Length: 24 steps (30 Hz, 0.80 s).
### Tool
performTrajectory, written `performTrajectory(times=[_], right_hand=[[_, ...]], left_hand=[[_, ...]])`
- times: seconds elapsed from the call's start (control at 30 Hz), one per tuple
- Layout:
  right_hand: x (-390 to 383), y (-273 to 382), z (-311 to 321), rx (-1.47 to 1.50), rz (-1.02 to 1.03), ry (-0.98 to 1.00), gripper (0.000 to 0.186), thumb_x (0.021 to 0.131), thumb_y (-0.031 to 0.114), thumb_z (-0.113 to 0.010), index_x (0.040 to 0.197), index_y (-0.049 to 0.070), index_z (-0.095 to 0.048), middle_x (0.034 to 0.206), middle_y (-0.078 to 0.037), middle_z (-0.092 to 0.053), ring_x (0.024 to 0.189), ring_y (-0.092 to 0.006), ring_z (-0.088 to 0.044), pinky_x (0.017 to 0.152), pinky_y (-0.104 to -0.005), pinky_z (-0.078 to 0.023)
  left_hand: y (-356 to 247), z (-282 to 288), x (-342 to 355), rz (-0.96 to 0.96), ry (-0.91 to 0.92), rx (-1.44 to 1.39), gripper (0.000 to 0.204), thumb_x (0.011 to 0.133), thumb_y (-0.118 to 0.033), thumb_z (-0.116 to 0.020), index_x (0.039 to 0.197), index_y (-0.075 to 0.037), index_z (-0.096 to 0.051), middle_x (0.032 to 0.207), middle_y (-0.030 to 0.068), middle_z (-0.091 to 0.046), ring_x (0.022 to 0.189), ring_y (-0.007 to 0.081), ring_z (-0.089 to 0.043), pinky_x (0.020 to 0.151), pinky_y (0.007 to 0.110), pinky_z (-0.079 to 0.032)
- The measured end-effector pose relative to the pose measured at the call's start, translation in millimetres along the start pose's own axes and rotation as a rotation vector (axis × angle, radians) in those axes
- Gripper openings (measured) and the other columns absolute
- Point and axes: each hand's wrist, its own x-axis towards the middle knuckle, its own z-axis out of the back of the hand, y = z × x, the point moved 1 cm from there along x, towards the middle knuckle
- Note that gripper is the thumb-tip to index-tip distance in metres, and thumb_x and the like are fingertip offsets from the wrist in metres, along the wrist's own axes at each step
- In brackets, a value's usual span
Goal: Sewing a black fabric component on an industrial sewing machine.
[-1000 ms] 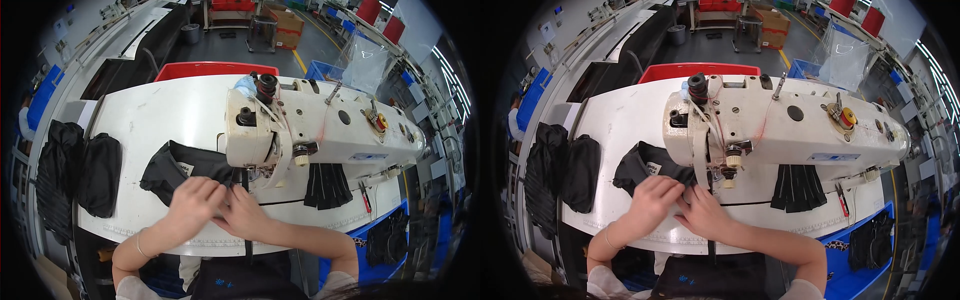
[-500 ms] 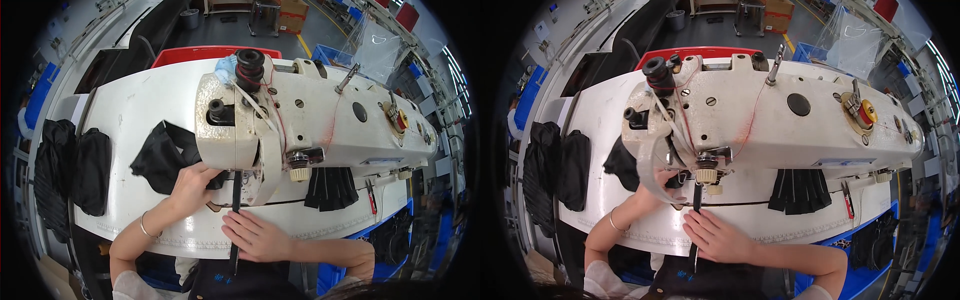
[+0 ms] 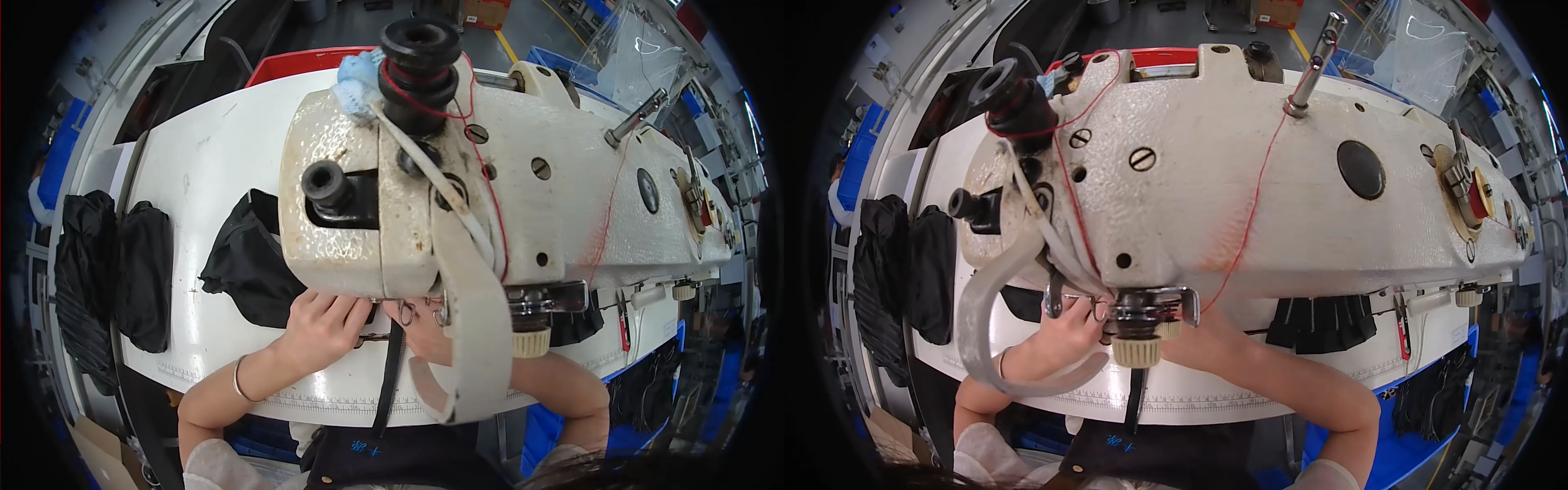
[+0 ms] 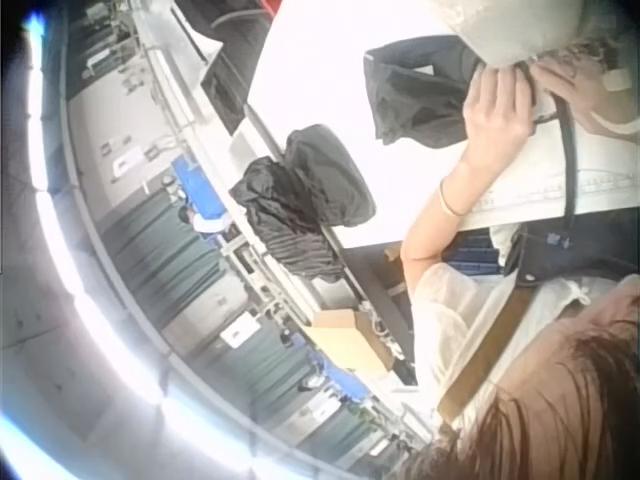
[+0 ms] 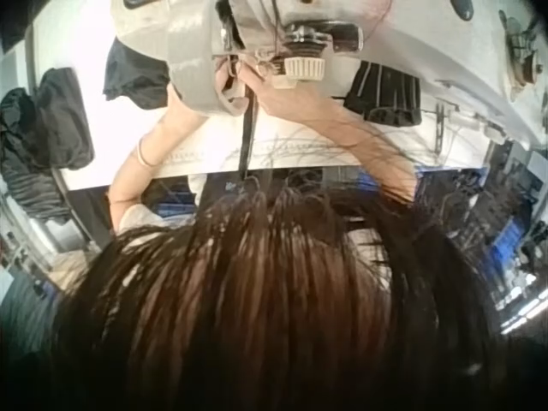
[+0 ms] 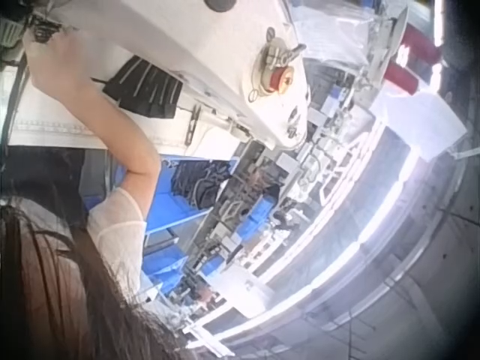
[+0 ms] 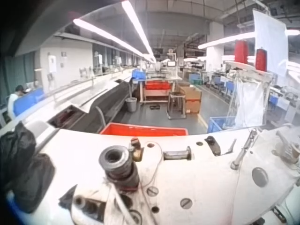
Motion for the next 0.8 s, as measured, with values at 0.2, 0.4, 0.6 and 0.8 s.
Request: performTrajectory(times=[0.2,0.4,0.6,0.8], right_hand=[[0,-1,2,0.426,-0.142,0.002,0.032,0.089,0.020,-0.057,0.120,0.012,-0.058,0.118,-0.005,-0.061,0.110,-0.0168,-0.057,0.100,-0.0310,-0.042],[-5,4,18,0.497,-0.361,0.346,0.038,0.088,0.006,-0.058,0.126,0.009,-0.053,0.124,-0.007,-0.059,0.112,-0.0150,-0.057,0.100,-0.0311,-0.043],[-11,3,3,0.566,-0.215,-0.141,0.040,0.078,-0.003,-0.063,0.118,0.004,-0.059,0.115,-0.011,-0.064,0.106,-0.0137,-0.060,0.092,-0.0326,-0.048],[-9,2,-3,0.635,-0.208,-0.169,0.019,0.076,0.011,-0.064,0.093,0.006,-0.066,0.084,-0.008,-0.066,0.077,-0.0243,-0.064,0.065,-0.0352,-0.054]], left_hand=[[14,-14,-13,0.218,0.126,-0.471,0.035,0.056,-0.005,-0.062,0.091,-0.001,-0.066,0.090,0.0100,-0.062,0.082,0.0264,-0.060,0.066,0.035,-0.051],[5,-10,-8,0.050,0.071,-0.277,0.037,0.056,-0.005,-0.063,0.093,0.001,-0.067,0.094,0.0118,-0.063,0.087,0.0300,-0.061,0.073,0.040,-0.051],[12,-13,-25,0.252,0.169,-0.449,0.037,0.052,0.002,-0.067,0.089,-0.002,-0.067,0.095,0.0132,-0.064,0.091,0.0324,-0.062,0.074,0.041,-0.052],[14,-11,-16,0.348,0.125,-0.527,0.042,0.049,0.006,-0.063,0.090,-0.003,-0.068,0.093,0.0138,-0.064,0.084,0.0334,-0.062,0.073,0.042,-0.051]])
